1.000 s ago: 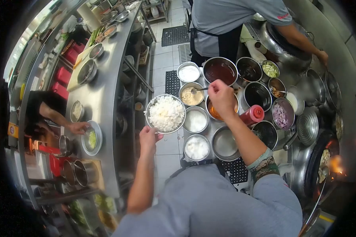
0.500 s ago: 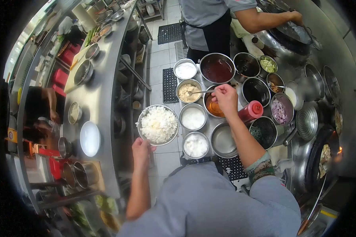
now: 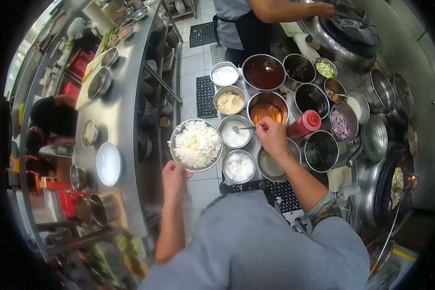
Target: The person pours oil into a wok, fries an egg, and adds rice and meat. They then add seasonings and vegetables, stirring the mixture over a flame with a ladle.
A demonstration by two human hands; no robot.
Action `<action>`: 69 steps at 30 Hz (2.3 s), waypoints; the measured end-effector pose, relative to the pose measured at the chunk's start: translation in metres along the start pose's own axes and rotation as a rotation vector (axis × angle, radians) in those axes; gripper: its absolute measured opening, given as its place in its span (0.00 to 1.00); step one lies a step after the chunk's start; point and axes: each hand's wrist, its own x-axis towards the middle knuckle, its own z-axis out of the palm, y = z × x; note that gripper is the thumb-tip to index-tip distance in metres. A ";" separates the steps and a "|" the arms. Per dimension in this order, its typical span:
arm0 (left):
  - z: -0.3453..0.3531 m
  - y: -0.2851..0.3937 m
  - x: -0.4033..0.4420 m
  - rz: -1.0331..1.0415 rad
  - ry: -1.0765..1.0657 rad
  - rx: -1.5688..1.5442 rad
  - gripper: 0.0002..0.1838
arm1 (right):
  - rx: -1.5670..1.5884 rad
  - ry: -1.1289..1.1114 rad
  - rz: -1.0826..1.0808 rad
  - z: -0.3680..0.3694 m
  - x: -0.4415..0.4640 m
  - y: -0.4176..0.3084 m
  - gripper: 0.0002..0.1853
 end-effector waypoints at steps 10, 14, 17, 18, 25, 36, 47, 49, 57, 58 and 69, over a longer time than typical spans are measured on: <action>-0.029 -0.005 -0.014 -0.013 0.025 0.005 0.07 | 0.313 0.057 0.258 -0.002 -0.014 0.030 0.05; -0.035 -0.012 -0.009 -0.017 0.021 0.020 0.07 | 0.441 0.075 0.281 -0.032 -0.025 0.001 0.06; -0.036 -0.017 -0.005 -0.011 -0.027 0.069 0.08 | 0.584 0.025 0.253 -0.043 -0.036 -0.035 0.06; -0.032 -0.013 -0.007 -0.010 -0.026 0.067 0.08 | 0.584 0.023 0.251 -0.037 -0.036 -0.039 0.06; -0.018 0.026 -0.043 0.028 -0.247 0.172 0.08 | 0.058 0.070 0.215 0.018 -0.038 0.001 0.09; 0.093 0.039 -0.130 0.038 -0.748 0.232 0.02 | -0.881 0.658 0.535 -0.287 -0.278 -0.023 0.18; 0.411 -0.023 -0.289 0.118 -1.285 0.398 0.02 | -0.929 0.469 1.071 -0.480 -0.539 0.045 0.28; 0.474 -0.050 -0.307 0.209 -1.361 0.404 0.03 | -0.929 0.451 1.090 -0.484 -0.546 0.024 0.28; 0.642 -0.160 -0.411 1.561 -1.246 0.559 0.05 | -0.781 0.747 0.913 -0.472 -0.595 -0.020 0.30; 0.653 -0.184 -0.412 1.681 -1.276 0.515 0.07 | -0.746 0.800 0.854 -0.468 -0.600 -0.023 0.31; 0.671 -0.182 -0.423 1.902 -1.400 0.866 0.15 | -0.646 0.791 0.837 -0.475 -0.594 0.000 0.31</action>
